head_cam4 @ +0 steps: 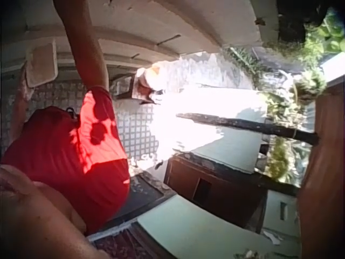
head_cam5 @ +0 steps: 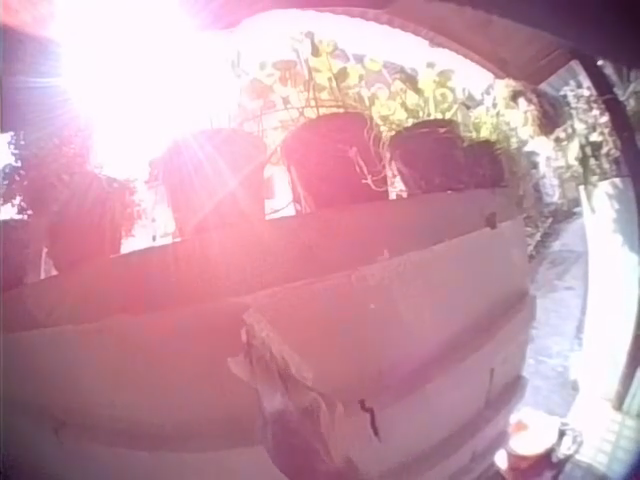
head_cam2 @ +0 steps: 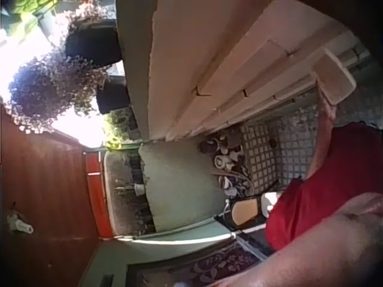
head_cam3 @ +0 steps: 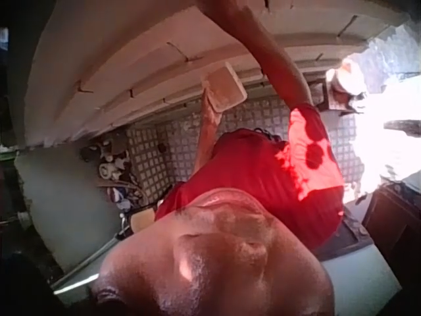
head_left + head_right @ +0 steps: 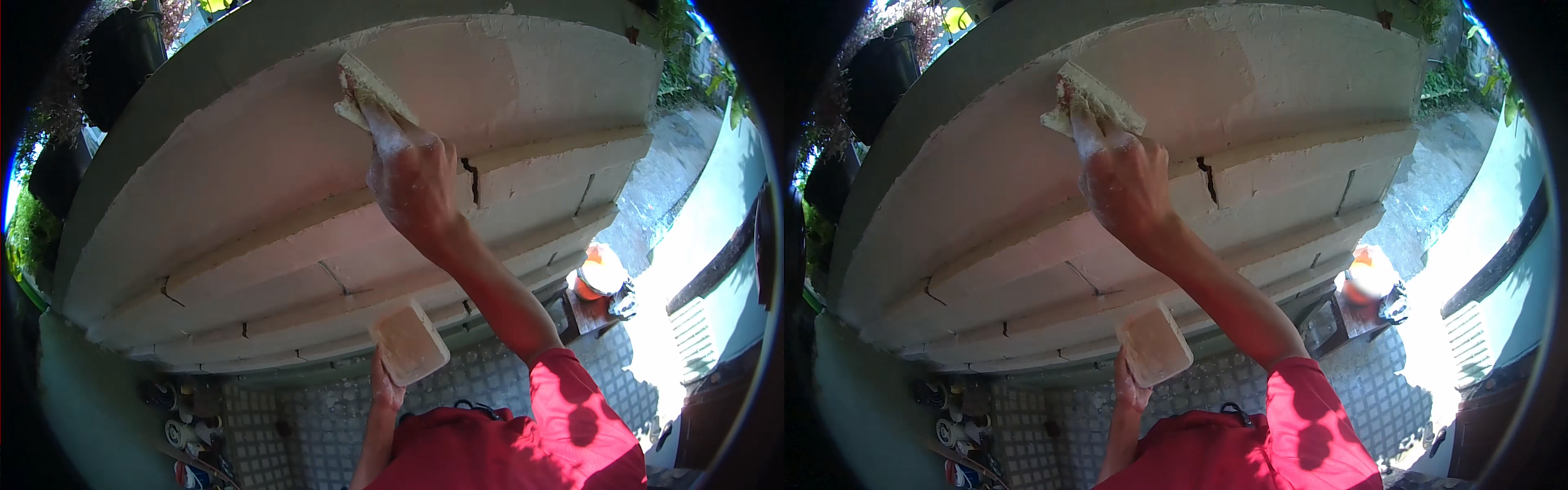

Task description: The recorder is applying white plaster or putty to a brick wall using a putty knife.

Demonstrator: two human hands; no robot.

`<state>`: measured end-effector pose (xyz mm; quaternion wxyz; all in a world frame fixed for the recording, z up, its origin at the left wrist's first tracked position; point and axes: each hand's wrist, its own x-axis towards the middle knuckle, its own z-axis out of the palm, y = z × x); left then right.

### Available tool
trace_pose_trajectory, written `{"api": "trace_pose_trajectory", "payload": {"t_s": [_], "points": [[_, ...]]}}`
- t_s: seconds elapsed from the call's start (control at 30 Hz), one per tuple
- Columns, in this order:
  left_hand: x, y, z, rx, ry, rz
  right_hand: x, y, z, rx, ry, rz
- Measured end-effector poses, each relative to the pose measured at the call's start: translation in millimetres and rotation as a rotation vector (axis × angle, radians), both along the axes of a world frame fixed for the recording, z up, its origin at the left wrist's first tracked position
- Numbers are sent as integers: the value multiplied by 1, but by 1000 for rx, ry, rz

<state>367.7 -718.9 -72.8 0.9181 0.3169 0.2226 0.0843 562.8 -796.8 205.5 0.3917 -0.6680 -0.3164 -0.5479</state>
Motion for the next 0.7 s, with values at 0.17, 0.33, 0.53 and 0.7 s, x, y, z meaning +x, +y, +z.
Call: {"api": "trace_pose_trajectory", "payload": {"t_s": [0.17, 0.33, 0.53, 0.7], "points": [[1, 0, 3, 15, -31, -16, 4, -43, 11, 161, 115, 20], [-1, 3, -2, 26, -8, -34, 18, -53, 13, 145, 287, -196], [-1, 6, -6, 26, 19, -35, -13, 26, 11, -9, 62, 32], [-5, 14, -6, 30, 4, -44, -14, -9, 16, 124, -31, 72]]}}
